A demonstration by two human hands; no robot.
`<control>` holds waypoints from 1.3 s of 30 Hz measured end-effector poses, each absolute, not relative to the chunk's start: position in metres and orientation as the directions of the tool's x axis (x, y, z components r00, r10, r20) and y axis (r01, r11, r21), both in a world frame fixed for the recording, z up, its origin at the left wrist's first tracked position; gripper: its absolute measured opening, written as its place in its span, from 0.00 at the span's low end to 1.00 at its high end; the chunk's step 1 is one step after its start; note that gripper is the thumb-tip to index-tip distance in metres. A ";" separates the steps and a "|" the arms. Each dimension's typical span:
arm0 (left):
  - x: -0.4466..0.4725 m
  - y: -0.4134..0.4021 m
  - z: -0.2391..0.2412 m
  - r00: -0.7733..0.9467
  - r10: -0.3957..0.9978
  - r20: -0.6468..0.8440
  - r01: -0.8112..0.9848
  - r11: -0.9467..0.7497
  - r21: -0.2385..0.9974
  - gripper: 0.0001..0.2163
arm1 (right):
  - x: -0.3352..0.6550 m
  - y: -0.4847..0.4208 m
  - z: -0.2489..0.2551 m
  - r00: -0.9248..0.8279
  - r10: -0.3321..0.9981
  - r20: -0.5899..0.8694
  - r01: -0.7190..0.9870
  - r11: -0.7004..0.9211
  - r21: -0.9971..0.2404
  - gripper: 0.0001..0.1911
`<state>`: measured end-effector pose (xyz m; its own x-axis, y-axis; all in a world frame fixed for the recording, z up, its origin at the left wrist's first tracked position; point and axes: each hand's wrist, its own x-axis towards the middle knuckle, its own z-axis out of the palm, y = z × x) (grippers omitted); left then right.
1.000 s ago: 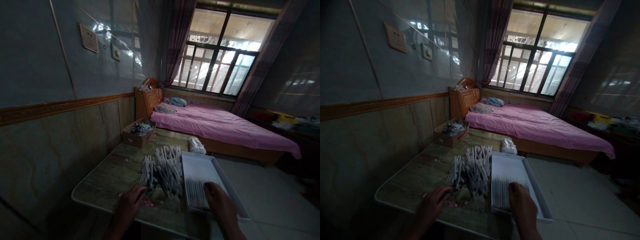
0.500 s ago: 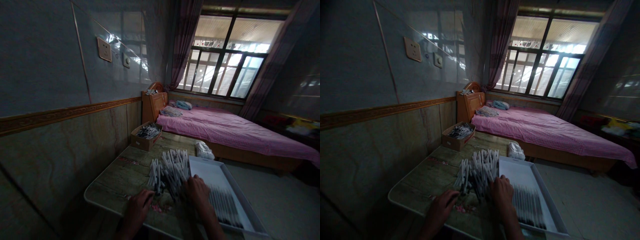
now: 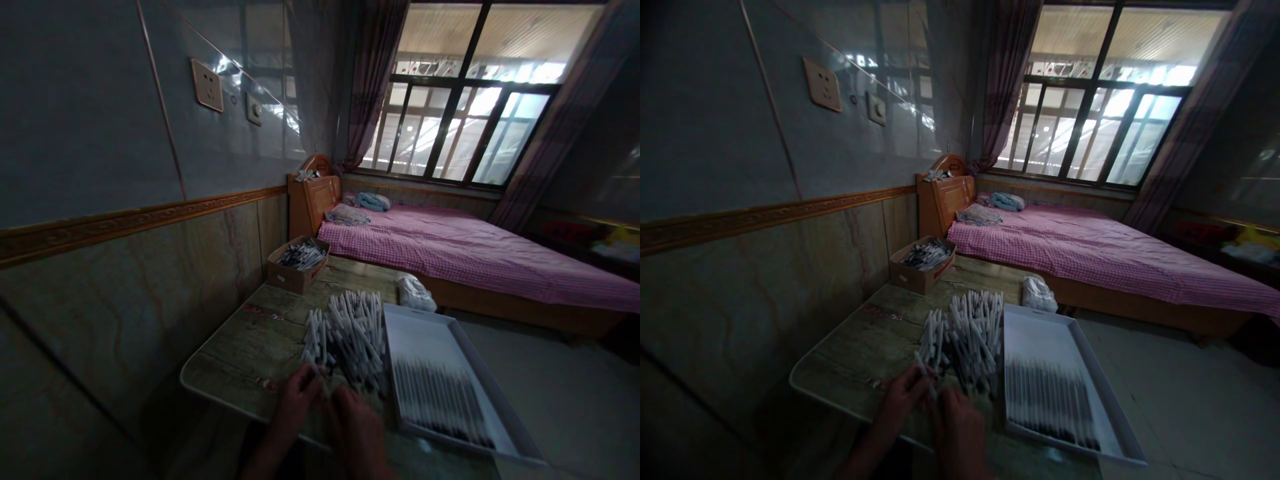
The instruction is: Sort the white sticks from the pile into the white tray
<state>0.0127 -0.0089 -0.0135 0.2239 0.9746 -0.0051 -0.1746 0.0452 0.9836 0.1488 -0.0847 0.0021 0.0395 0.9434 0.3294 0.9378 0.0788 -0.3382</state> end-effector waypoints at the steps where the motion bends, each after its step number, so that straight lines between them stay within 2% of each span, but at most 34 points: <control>1: 0.013 -0.009 -0.013 0.192 0.981 -0.018 -0.198 0.057 0.979 0.23 | 0.148 -0.086 0.001 0.049 0.945 0.322 0.932 0.073 -0.356 0.05; 4: 0.009 -0.008 -0.008 0.037 0.997 -0.070 -0.256 0.077 0.964 0.24 | 0.157 -0.088 0.007 0.148 0.955 0.259 0.921 -0.037 -0.387 0.06; 7: 0.004 -0.008 -0.003 -0.077 0.990 -0.118 -0.293 0.091 0.952 0.23 | 0.168 -0.089 0.014 0.276 0.949 0.150 0.913 -0.210 -0.350 0.12; 10: 0.003 -0.009 -0.002 -0.078 0.990 -0.119 -0.300 0.091 0.950 0.21 | 0.173 -0.087 0.017 0.343 0.938 0.045 0.903 -0.317 -0.289 0.12; 15: 0.003 -0.012 -0.007 -0.042 0.997 -0.060 -0.249 0.048 0.967 0.21 | 0.172 -0.081 0.022 0.359 0.930 -0.080 0.902 -0.368 -0.227 0.11; 23: 0.006 -0.012 -0.005 0.019 0.999 -0.042 -0.215 0.045 0.976 0.20 | 0.172 -0.082 0.020 0.382 0.923 -0.051 0.903 -0.384 -0.190 0.12; 30: 0.012 -0.012 -0.008 0.040 0.996 -0.081 -0.277 0.089 0.957 0.20 | 0.171 -0.085 0.022 0.378 0.926 -0.008 0.908 -0.373 -0.193 0.11; 34: 0.011 -0.009 -0.013 0.011 0.992 -0.123 -0.352 0.119 0.928 0.20 | 0.177 -0.093 0.021 0.367 0.930 0.014 0.902 -0.352 -0.251 0.10; 39: 0.008 -0.008 -0.014 -0.019 0.982 -0.187 -0.457 0.158 0.875 0.18 | 0.187 -0.106 -0.002 0.341 0.935 0.096 0.873 -0.277 -0.400 0.12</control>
